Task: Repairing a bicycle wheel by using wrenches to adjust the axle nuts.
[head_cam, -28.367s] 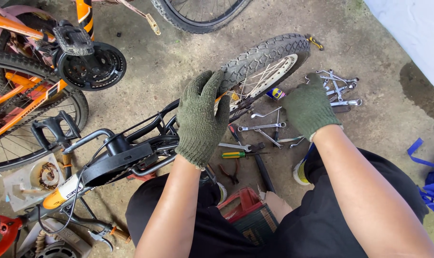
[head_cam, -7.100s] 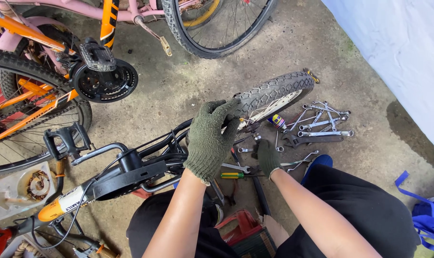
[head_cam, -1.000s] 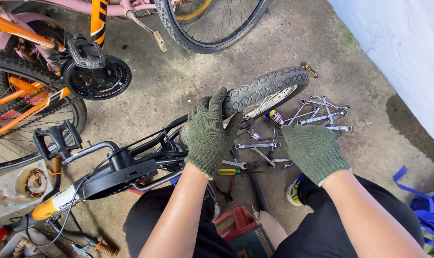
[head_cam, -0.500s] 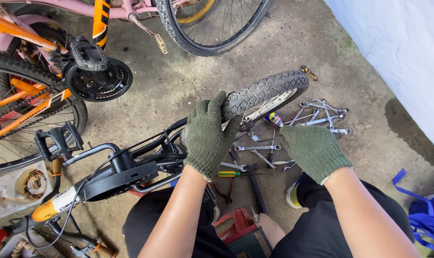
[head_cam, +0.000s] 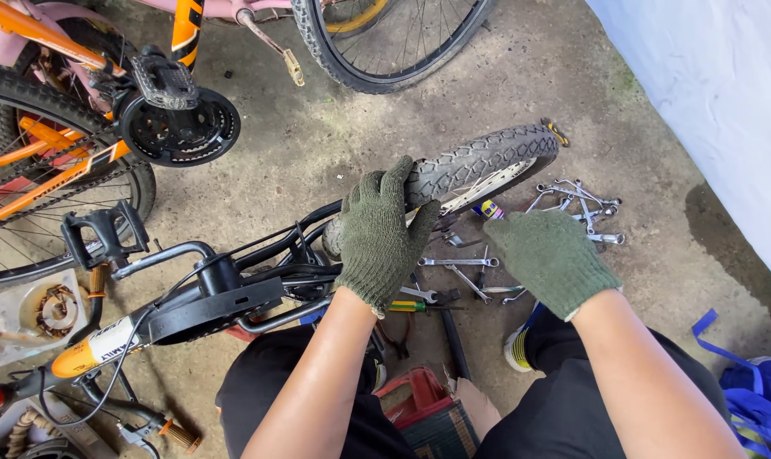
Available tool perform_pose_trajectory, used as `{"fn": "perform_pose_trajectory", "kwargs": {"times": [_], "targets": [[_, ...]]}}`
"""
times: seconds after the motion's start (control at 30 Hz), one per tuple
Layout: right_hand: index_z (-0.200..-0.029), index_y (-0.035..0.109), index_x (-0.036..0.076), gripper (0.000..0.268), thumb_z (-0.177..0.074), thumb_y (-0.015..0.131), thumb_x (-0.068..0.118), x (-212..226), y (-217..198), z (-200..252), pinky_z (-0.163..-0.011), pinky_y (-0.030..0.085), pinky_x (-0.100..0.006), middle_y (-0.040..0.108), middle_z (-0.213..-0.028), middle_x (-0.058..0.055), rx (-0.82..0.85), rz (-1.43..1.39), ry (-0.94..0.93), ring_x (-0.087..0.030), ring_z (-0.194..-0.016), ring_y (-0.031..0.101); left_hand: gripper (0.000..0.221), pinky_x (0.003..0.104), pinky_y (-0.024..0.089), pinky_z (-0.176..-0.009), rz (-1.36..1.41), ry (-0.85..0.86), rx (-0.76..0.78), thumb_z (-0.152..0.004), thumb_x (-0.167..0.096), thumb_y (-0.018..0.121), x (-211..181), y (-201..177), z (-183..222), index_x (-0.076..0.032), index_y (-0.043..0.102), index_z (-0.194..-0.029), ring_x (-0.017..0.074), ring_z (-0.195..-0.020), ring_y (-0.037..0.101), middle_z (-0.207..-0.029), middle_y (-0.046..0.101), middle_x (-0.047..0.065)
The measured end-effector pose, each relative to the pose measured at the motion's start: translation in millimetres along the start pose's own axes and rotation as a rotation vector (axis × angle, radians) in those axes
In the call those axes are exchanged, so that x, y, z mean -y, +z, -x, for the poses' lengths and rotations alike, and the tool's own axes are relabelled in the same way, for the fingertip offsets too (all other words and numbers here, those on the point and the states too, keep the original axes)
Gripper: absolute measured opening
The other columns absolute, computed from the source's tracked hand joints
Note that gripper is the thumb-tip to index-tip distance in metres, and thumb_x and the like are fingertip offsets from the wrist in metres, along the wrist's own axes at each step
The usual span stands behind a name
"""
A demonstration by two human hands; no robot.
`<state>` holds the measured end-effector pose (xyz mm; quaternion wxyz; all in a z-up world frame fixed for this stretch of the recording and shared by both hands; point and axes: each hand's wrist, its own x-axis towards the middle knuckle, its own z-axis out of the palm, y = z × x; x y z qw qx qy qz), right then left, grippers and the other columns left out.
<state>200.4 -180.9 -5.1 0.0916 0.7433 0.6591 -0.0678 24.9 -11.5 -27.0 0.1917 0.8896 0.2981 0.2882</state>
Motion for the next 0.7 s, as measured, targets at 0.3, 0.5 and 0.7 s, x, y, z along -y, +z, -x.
{"fn": "perform_pose_trajectory", "kwargs": {"times": [0.3,0.5,0.7], "targets": [[-0.124,0.071,0.009,0.031,-0.095,0.066,0.02,-17.0,5.1,9.8,-0.095,0.055,-0.054,0.072,-0.114,-0.023,-0.278,-0.328,0.12,-0.045,-0.111,0.066,0.06,0.054,0.051,-0.088,-0.004,-0.023,0.022,-0.088,-0.04,0.078,-3.0,-8.9,1.5,-0.011,0.055,-0.136,0.0411,-0.099,0.066,-0.107,0.06,0.016],[-0.128,0.068,0.032,0.042,-0.088,0.072,0.043,-93.7,127.7,2.1,-0.083,0.063,-0.047,0.075,-0.108,-0.005,-0.168,-0.226,0.442,-0.031,-0.105,0.074,0.061,0.056,0.051,-0.089,0.03,-0.034,0.021,-0.09,-0.044,0.077,0.1,-8.0,3.4,-0.01,0.055,-0.136,0.0434,-0.1,0.066,-0.108,0.06,0.018],[-0.122,0.062,0.048,0.038,-0.086,0.06,0.037,-24.4,315.2,-21.3,-0.07,0.064,-0.034,0.07,-0.106,0.018,-0.051,-0.125,0.623,-0.008,-0.101,0.074,0.062,0.054,0.051,-0.089,0.001,-0.013,0.018,-0.092,-0.049,0.072,-4.7,-12.0,-1.4,-0.009,0.054,-0.137,0.0428,-0.098,0.065,-0.107,0.058,0.018]]}}
